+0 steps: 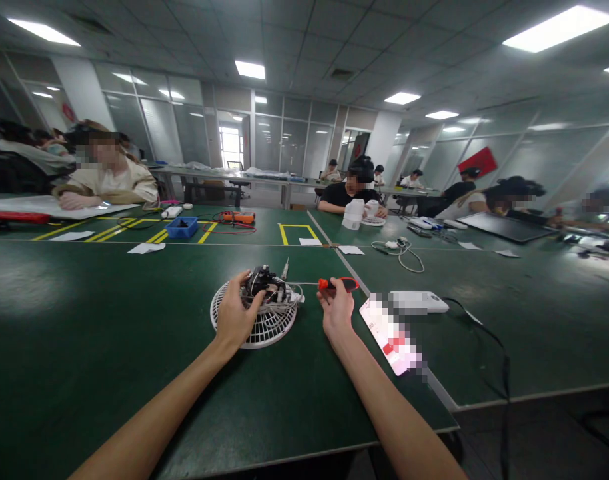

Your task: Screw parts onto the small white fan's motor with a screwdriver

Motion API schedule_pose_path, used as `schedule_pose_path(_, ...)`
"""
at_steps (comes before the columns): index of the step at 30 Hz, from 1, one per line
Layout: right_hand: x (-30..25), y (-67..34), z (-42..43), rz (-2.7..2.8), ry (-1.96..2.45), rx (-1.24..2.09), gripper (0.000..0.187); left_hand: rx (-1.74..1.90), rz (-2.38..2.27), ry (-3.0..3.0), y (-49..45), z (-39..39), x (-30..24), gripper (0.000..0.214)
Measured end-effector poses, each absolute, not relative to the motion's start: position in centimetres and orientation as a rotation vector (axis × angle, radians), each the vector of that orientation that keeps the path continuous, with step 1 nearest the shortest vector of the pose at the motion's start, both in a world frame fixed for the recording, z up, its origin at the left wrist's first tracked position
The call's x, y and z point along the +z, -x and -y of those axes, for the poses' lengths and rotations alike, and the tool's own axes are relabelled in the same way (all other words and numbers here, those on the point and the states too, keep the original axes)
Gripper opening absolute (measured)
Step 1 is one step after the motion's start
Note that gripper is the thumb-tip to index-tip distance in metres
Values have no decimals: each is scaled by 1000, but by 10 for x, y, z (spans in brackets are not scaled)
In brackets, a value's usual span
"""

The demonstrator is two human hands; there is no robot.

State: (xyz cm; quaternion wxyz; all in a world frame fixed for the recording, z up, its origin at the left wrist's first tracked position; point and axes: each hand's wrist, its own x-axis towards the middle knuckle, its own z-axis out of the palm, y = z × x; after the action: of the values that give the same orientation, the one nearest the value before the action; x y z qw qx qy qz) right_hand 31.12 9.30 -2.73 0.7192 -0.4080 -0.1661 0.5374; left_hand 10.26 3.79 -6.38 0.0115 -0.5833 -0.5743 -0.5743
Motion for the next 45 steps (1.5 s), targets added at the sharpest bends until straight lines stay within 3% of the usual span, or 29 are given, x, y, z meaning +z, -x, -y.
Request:
schedule_pose_path(5, -30, -310, -94, 416, 934, 1178, 37, -1792, 1787, 1817, -104, -38, -64, 49)
schedule_pose_path(14, -27, -315, -92, 399, 846, 1263, 19, -1790, 1791, 1810, -103, -37, -62, 49)
schedule_pose_path(22, -30, -309, -93, 465, 898, 1209, 48, -1787, 1791, 1823, -104, -38, -63, 50)
schedule_pose_path(30, -28, -315, -92, 393, 829, 1267, 25, -1777, 1788, 1811, -104, -36, -62, 48)
schedule_pose_path(39, -28, -310, -93, 472, 905, 1205, 44, -1769, 1779, 1821, -103, -38, -64, 48)
schedule_pose_path(45, -29, -314, -92, 400, 845, 1278, 24, -1775, 1779, 1817, -104, -38, -63, 47)
